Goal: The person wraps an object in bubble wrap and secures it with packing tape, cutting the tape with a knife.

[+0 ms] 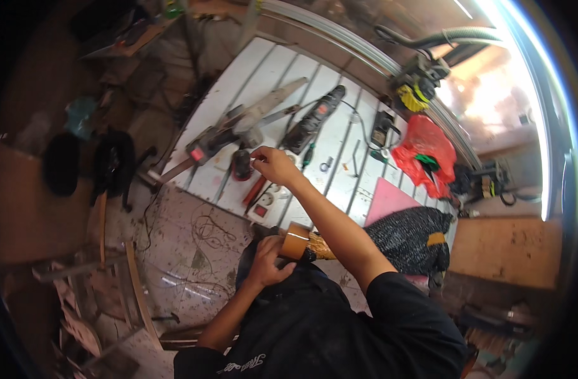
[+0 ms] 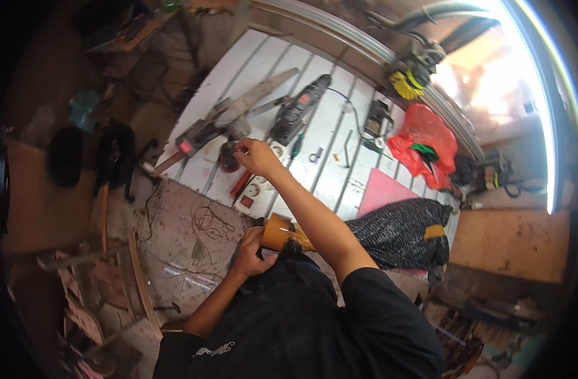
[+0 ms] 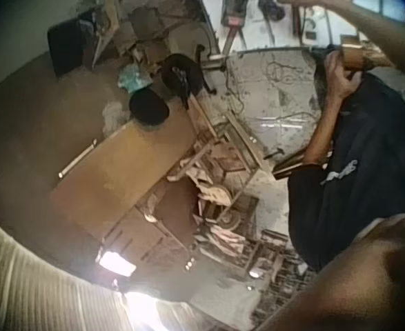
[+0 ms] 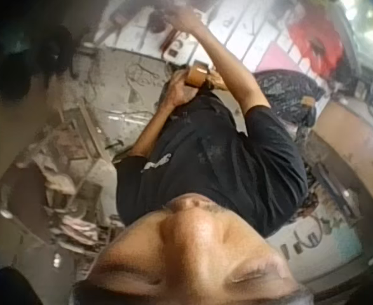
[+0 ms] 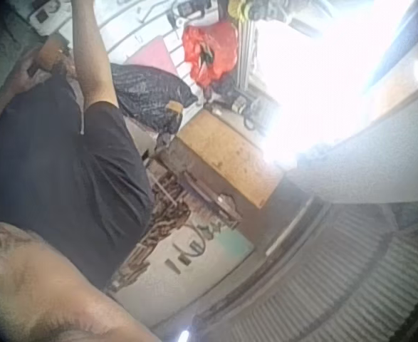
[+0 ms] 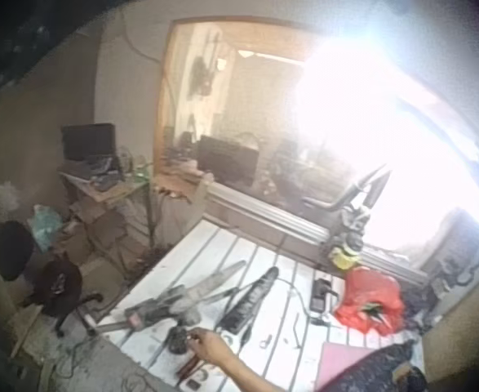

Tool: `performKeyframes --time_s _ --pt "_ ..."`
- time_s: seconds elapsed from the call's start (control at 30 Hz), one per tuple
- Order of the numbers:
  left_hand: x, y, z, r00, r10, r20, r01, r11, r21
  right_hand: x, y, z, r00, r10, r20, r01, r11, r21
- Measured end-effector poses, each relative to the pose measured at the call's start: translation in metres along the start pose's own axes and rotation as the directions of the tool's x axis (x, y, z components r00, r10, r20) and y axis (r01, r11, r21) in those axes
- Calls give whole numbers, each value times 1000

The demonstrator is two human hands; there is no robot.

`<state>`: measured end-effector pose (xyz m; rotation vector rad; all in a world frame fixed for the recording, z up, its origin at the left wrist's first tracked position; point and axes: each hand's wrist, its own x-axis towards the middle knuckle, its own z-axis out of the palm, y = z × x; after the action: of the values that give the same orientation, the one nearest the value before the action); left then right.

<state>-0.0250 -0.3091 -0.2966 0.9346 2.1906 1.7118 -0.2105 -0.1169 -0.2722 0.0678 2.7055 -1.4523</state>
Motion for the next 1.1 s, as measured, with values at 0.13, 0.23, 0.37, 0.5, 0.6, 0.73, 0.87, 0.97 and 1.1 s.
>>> performKeyframes --time_s 0.13,0.23,0.37,0.5,0.6,0.73,0.87,0.97,1.1 --pt "1 -2 -8 995 9 100 -12 999 32 -76 30 -51 930 207 -304 -156 970 186" --pt "4 -4 -1 994 -11 111 12 1000 -8 -148 114 -97 802 378 -462 -334 926 176" --pt "5 4 1 992 -121 47 120 992 31 -225 159 -152 599 540 -591 -507 827 242" --pt "-7 -7 19 978 -184 -101 179 982 -60 -272 163 -173 617 430 -659 -549 835 30" --pt "-22 -24 25 921 -381 -77 342 889 -304 -297 153 -163 780 409 -474 -590 732 -340" --pt "-55 -77 28 827 -559 55 503 694 -516 -316 154 -159 898 212 -386 -326 909 -258" --pt "-25 -30 31 754 -616 229 571 441 -693 -358 156 -231 545 120 -830 -309 949 -66" --pt "-28 -28 26 722 -644 254 564 335 -755 -427 189 -306 138 -17 -990 -593 799 -96" --pt "-24 -29 30 772 -599 213 506 376 -776 -564 280 -381 -227 84 -970 -793 562 234"
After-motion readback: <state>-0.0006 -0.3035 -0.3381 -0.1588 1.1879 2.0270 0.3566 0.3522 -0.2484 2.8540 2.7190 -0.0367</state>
